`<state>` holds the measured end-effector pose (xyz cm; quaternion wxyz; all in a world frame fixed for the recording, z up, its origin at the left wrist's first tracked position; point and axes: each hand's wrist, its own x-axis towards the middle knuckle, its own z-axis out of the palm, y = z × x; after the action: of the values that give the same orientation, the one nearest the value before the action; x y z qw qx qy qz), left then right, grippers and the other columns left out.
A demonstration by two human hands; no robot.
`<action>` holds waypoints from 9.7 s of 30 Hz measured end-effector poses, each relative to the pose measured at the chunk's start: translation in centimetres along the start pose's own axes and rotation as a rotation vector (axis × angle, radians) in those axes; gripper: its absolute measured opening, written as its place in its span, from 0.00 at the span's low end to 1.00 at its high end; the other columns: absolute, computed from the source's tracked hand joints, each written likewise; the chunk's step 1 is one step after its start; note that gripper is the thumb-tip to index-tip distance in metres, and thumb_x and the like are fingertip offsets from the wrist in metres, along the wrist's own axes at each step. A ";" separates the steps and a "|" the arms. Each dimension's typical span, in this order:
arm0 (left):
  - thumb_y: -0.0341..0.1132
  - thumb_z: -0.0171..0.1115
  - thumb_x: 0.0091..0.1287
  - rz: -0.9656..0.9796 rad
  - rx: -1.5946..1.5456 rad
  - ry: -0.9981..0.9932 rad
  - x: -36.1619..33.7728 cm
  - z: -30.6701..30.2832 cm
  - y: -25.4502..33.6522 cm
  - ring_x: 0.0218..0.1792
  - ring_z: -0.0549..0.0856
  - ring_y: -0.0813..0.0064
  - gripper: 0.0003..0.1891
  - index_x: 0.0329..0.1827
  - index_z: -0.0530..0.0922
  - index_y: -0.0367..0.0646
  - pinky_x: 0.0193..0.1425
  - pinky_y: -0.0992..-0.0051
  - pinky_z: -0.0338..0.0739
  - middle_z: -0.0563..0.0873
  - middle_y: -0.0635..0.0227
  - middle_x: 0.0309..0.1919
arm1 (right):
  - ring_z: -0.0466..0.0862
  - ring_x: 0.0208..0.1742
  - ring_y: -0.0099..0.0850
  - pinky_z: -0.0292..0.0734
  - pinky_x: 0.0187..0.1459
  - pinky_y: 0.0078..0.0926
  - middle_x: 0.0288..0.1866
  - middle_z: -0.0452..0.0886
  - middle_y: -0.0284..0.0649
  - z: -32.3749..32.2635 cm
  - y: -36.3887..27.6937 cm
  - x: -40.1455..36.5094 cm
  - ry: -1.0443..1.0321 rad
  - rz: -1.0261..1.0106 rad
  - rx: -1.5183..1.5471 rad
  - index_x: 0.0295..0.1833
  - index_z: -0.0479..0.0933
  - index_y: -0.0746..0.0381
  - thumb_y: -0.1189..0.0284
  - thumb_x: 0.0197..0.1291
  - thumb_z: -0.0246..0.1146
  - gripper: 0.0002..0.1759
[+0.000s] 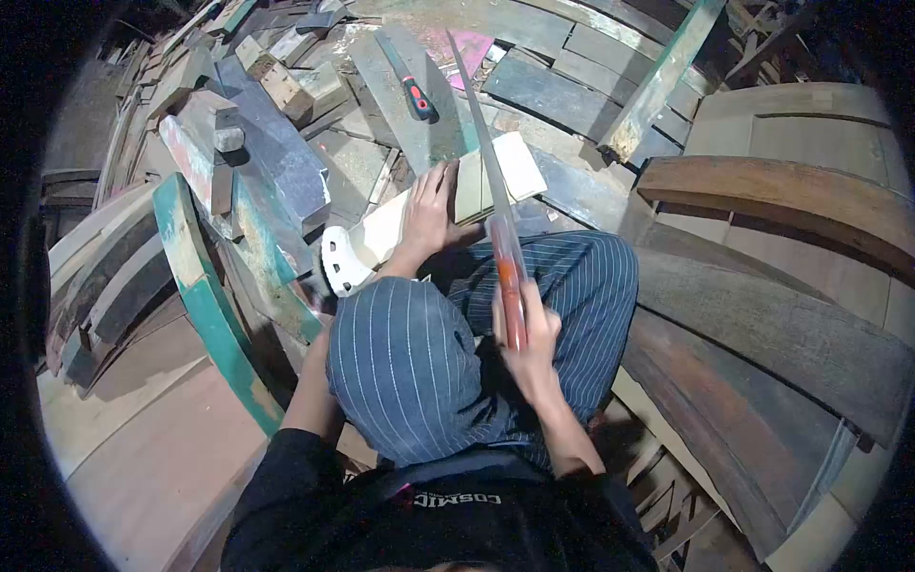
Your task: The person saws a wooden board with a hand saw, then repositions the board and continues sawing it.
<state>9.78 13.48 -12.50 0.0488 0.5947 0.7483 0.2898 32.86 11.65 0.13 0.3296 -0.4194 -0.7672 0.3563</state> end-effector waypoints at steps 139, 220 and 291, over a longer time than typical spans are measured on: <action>0.61 0.82 0.42 0.047 0.006 0.015 0.1 0.7 -0.9 0.68 0.74 0.47 0.62 0.79 0.64 0.37 0.74 0.53 0.69 0.74 0.49 0.69 | 0.84 0.27 0.60 0.79 0.30 0.46 0.29 0.83 0.57 -3.4 -6.8 3.6 -0.192 0.115 -0.056 0.56 0.73 0.65 0.74 0.68 0.67 0.15; 0.59 0.83 0.41 0.137 -0.004 0.112 0.2 1.2 -1.7 0.66 0.75 0.47 0.62 0.79 0.64 0.36 0.71 0.53 0.70 0.75 0.49 0.67 | 0.80 0.24 0.49 0.76 0.32 0.40 0.23 0.77 0.53 3.2 -2.7 10.6 -0.153 0.044 0.074 0.43 0.78 0.69 0.75 0.63 0.67 0.08; 0.55 0.86 0.36 0.020 0.003 0.031 0.2 0.6 -1.0 0.65 0.76 0.49 0.62 0.77 0.67 0.37 0.72 0.55 0.71 0.76 0.52 0.68 | 0.83 0.24 0.49 0.78 0.33 0.39 0.25 0.78 0.51 -4.3 -6.4 3.9 -0.258 0.105 0.036 0.51 0.78 0.69 0.78 0.63 0.65 0.12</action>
<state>9.15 13.79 -13.43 0.0334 0.5979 0.7432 0.2984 32.01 13.75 8.52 0.2166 -0.4037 -0.7735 0.4378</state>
